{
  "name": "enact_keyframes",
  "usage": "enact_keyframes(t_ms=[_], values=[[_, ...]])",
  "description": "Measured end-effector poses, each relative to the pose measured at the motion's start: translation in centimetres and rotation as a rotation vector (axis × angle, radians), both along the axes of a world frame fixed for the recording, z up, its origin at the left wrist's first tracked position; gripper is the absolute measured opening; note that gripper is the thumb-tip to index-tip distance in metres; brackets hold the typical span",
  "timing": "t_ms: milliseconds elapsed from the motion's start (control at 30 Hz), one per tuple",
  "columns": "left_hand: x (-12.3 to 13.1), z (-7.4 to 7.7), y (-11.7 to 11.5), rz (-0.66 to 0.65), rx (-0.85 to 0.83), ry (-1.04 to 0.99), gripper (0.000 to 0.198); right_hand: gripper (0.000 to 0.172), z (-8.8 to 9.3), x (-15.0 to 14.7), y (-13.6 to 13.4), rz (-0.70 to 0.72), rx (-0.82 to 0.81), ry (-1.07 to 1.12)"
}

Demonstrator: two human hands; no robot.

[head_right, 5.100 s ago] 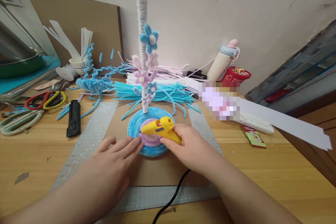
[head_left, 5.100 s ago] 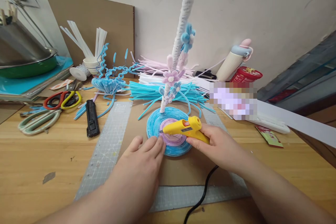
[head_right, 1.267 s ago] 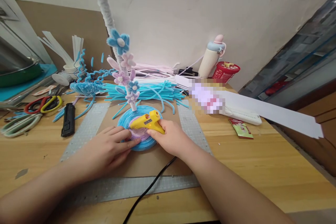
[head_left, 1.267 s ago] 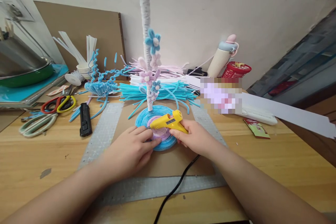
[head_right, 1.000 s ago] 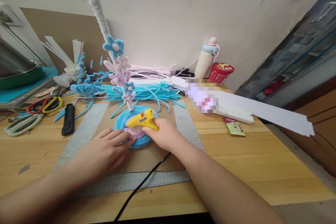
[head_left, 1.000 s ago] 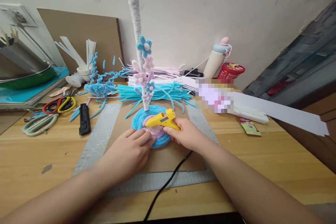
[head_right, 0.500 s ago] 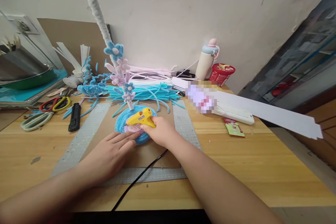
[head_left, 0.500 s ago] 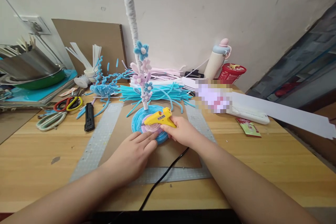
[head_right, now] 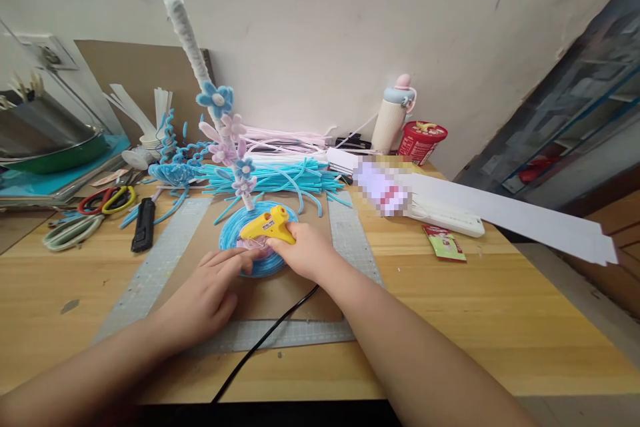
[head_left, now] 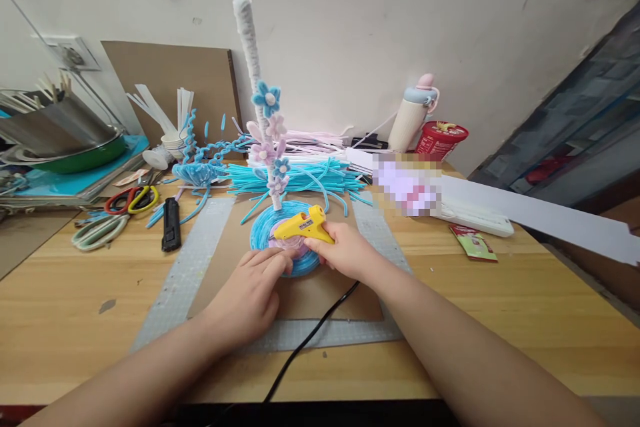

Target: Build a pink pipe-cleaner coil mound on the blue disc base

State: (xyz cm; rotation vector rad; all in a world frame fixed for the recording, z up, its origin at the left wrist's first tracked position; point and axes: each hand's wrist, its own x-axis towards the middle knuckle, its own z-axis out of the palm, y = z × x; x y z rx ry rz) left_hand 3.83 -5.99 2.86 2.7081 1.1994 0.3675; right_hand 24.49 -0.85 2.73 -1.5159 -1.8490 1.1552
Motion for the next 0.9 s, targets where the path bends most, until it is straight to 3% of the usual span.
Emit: enact_keyframes(t_ms=[367, 900], values=[[0.65, 0.58, 0.19, -0.041, 0.062, 0.107, 0.049, 0.023, -0.26, -0.01, 0.16, 0.013, -0.001, 0.03], [0.81, 0.29, 0.24, -0.034, 0.068, 0.062, 0.048, 0.023, -0.33, -0.02, 0.14, 0.01, 0.001, -0.003]])
